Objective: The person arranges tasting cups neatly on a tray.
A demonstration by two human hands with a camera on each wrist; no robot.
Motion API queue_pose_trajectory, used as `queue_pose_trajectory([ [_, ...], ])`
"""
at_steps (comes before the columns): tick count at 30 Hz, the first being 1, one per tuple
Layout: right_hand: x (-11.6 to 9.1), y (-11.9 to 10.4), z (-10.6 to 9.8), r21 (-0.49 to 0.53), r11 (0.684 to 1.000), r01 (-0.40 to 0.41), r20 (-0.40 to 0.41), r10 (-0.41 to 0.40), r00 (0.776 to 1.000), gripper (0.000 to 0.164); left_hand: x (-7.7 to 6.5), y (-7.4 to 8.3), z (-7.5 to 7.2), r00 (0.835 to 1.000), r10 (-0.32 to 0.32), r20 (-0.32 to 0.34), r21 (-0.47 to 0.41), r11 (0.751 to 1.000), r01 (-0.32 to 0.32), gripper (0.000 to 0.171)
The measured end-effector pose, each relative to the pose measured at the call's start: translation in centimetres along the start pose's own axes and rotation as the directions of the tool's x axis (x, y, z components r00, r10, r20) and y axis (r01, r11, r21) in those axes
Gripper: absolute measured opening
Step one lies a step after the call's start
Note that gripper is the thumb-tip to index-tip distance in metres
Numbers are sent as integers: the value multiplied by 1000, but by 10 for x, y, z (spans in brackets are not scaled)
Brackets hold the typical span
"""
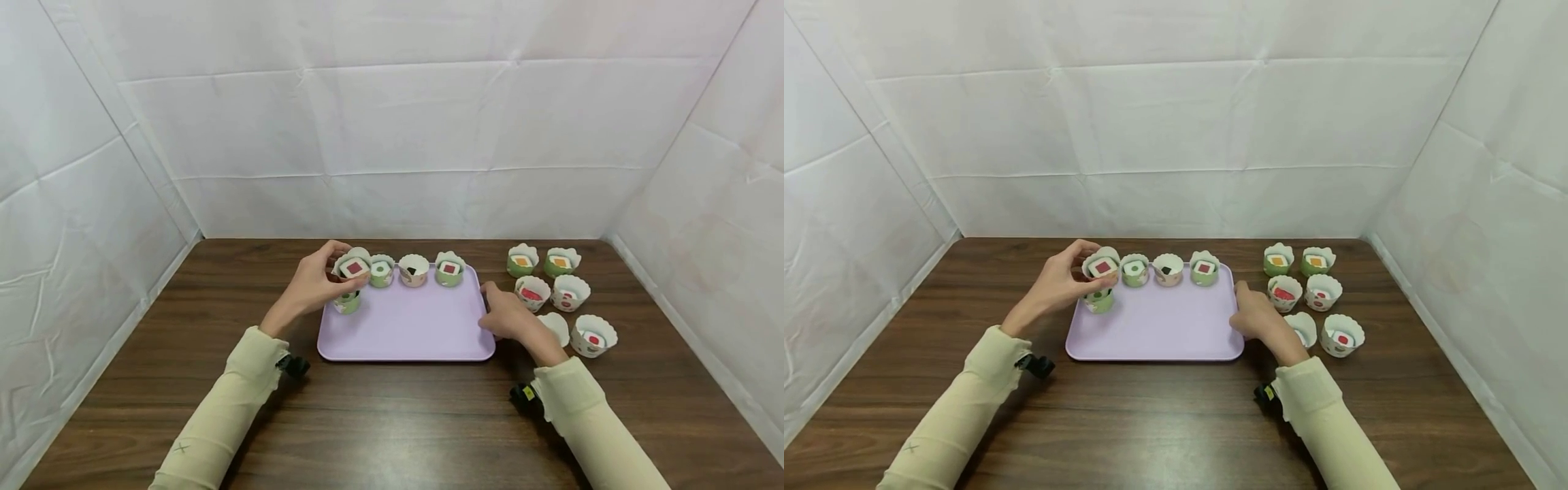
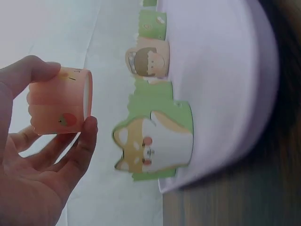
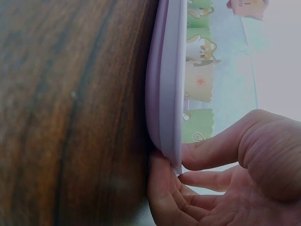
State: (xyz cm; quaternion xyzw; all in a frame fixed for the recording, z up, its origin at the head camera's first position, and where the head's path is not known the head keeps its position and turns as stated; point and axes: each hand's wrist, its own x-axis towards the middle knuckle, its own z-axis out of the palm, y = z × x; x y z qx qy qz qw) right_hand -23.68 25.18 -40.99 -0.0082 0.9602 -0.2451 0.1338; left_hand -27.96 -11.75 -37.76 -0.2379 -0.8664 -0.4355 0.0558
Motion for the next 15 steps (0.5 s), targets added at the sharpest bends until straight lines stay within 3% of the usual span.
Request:
queue_pose_trajectory([
  [7, 0, 0, -2, -11, 1000, -2, -7, 2, 1000, 70, 11, 6, 15, 999, 53, 2, 51, 997, -53, 58],
  [15, -2, 0, -1, -2, 1000, 16, -18, -16, 1000, 68, 18, 11, 29, 998, 33, 47, 208, 977, -42, 59],
])
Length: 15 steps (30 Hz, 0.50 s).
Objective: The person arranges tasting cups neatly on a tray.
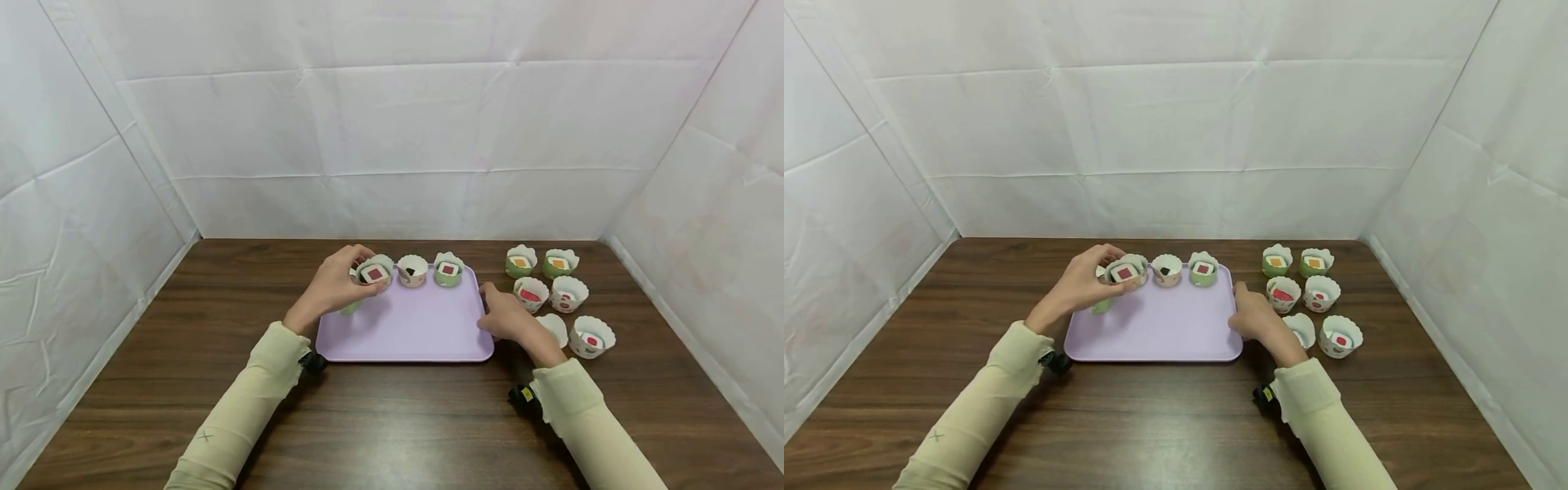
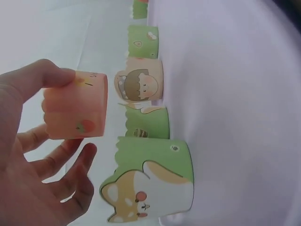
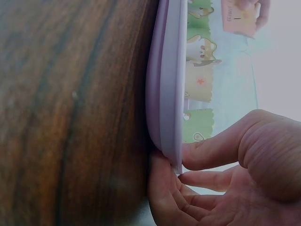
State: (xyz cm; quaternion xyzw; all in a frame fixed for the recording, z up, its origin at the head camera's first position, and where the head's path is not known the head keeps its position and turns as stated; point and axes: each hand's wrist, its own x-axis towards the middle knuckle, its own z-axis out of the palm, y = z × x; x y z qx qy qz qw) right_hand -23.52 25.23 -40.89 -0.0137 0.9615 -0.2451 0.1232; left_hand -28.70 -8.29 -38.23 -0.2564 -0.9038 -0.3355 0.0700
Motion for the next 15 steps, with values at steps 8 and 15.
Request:
queue_pose_trajectory([
  [8, -1, -1, 0, 10, 1000, -10, 3, 10, 1000, 69, 2, 2, 11, 999, 23, 26, 129, 991, -26, 57],
  [15, 0, 0, 0, 4, 1000, -10, 7, 10, 1000, 69, 2, 0, 18, 999, 38, 21, 189, 981, -42, 48],
])
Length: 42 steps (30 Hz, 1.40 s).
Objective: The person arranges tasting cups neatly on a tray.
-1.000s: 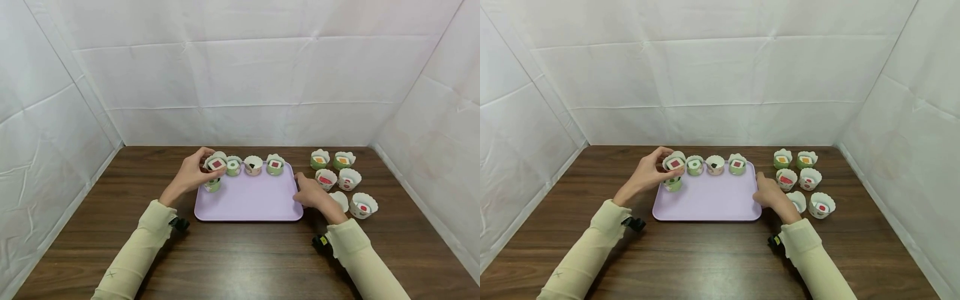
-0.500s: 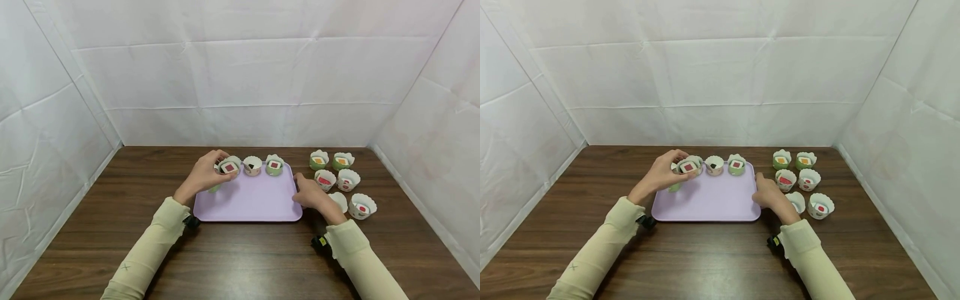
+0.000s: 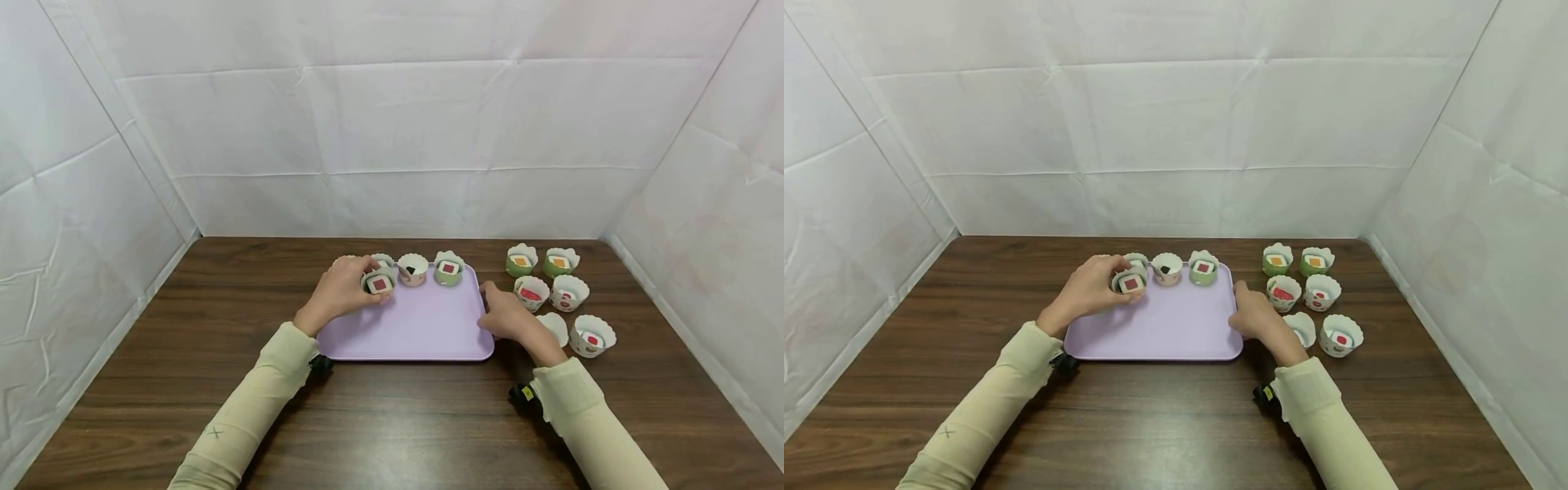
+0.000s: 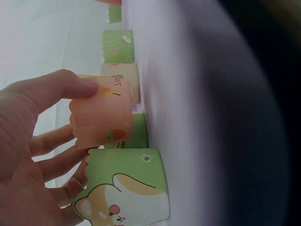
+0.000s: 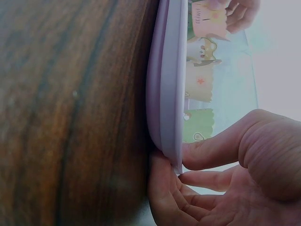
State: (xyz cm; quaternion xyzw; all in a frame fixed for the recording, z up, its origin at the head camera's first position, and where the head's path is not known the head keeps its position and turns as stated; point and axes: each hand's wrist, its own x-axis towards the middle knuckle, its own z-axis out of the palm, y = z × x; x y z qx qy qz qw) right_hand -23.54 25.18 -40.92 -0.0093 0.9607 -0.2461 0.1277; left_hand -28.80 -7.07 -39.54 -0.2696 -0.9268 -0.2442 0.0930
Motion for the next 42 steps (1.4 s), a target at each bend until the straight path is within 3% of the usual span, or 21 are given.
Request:
queue_pose_trajectory([
  [8, 0, 0, 0, 21, 1000, -14, 12, 13, 1000, 69, -2, 1, 4, 1000, -17, 14, 44, 999, 16, 44],
  [24, 0, -2, 0, 29, 999, -24, 23, 24, 999, 69, -4, -1, 2, 998, -29, 52, 77, 997, 25, 54],
  [35, 0, -2, -1, 24, 1000, -17, 20, 16, 1000, 70, -4, 1, 2, 999, -22, 35, 78, 997, 20, 61],
  [42, 0, -1, -1, 4, 1000, 2, 3, -2, 1000, 69, -3, -2, -10, 997, -62, 37, 49, 997, 61, 66],
])
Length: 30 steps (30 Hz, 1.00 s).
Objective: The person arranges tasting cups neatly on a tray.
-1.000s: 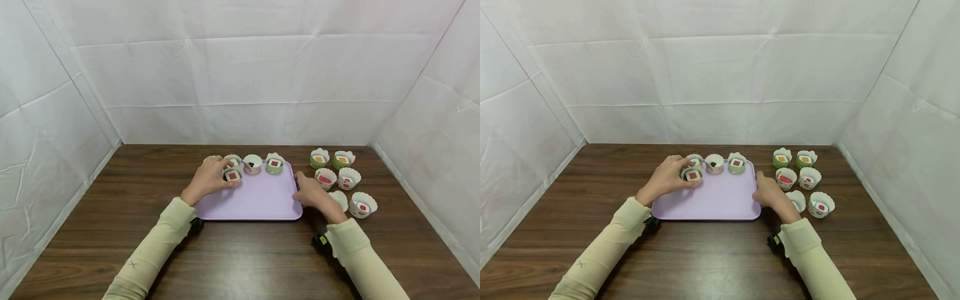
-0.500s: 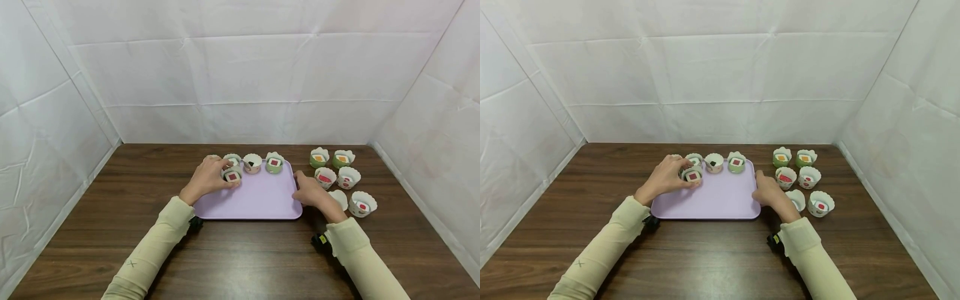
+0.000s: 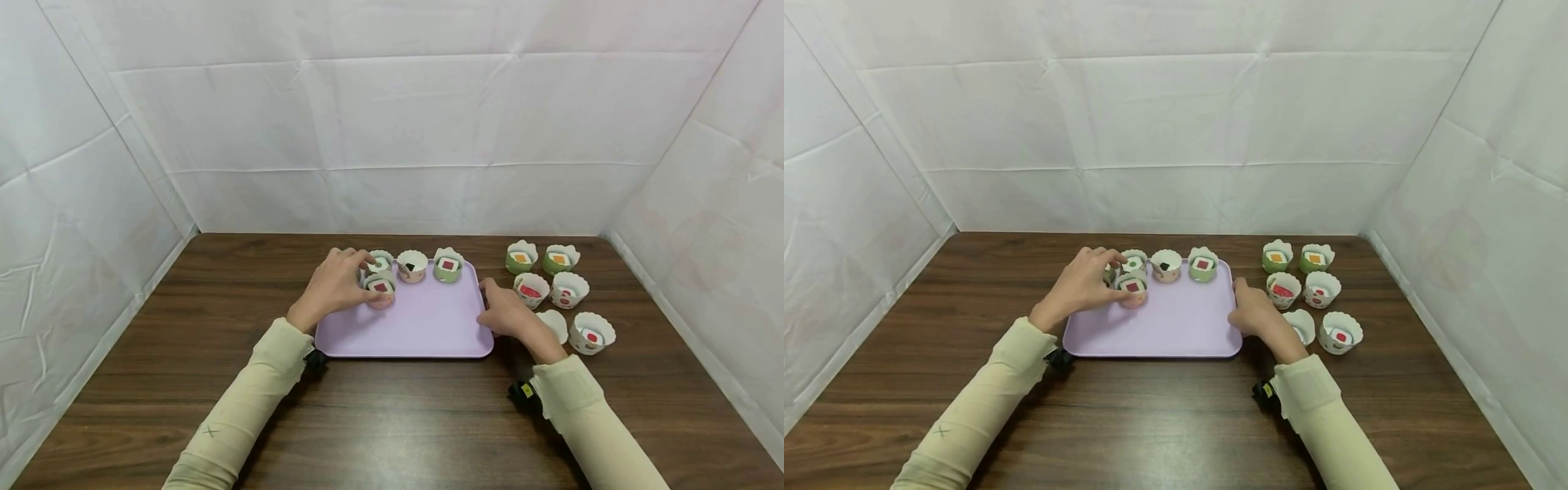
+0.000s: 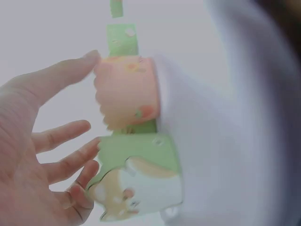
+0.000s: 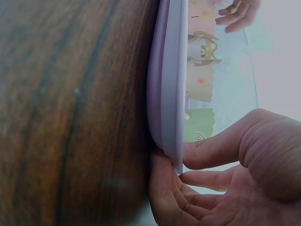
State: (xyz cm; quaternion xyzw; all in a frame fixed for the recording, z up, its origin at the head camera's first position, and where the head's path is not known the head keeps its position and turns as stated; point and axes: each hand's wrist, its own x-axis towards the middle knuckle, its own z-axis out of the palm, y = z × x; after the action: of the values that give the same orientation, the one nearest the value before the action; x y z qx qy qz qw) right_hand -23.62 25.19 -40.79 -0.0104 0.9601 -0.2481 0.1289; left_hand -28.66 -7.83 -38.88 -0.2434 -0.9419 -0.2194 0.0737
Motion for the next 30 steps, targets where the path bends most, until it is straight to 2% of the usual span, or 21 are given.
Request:
queue_pose_trajectory([
  [6, 1, 1, 0, 0, 1000, 4, -8, -4, 1000, 70, -5, -12, -21, 997, -58, -57, -139, 989, 50, 53],
  [10, 1, 0, 0, 5, 1000, -6, 3, 6, 1000, 70, -13, -25, -31, 991, -104, -80, -171, 981, 89, 50],
  [14, 0, 0, 1, 8, 1000, -8, 4, 8, 1000, 69, -23, -39, -37, 990, -122, -70, -201, 974, 105, 47],
  [17, 0, 1, 1, 10, 1000, -11, 4, 11, 1000, 69, -29, -47, -39, 992, -126, -12, -210, 970, 120, 53],
  [21, -1, 2, 2, 8, 1000, -7, 10, 7, 1000, 70, -35, -56, -38, 985, -120, 125, -228, 963, 146, 63],
  [24, 0, 2, 3, 6, 1000, 0, 8, 0, 1000, 70, -38, -62, -36, 964, -114, 240, -300, 936, 186, 65],
  [28, 1, 2, 2, -1, 1000, 4, 1, -4, 1000, 70, -38, -66, -32, 924, -118, 365, -384, 884, 265, 63],
  [30, 1, 2, 2, -2, 1000, 4, 0, -4, 1000, 69, -39, -67, -30, 904, -119, 411, -400, 868, 296, 62],
])
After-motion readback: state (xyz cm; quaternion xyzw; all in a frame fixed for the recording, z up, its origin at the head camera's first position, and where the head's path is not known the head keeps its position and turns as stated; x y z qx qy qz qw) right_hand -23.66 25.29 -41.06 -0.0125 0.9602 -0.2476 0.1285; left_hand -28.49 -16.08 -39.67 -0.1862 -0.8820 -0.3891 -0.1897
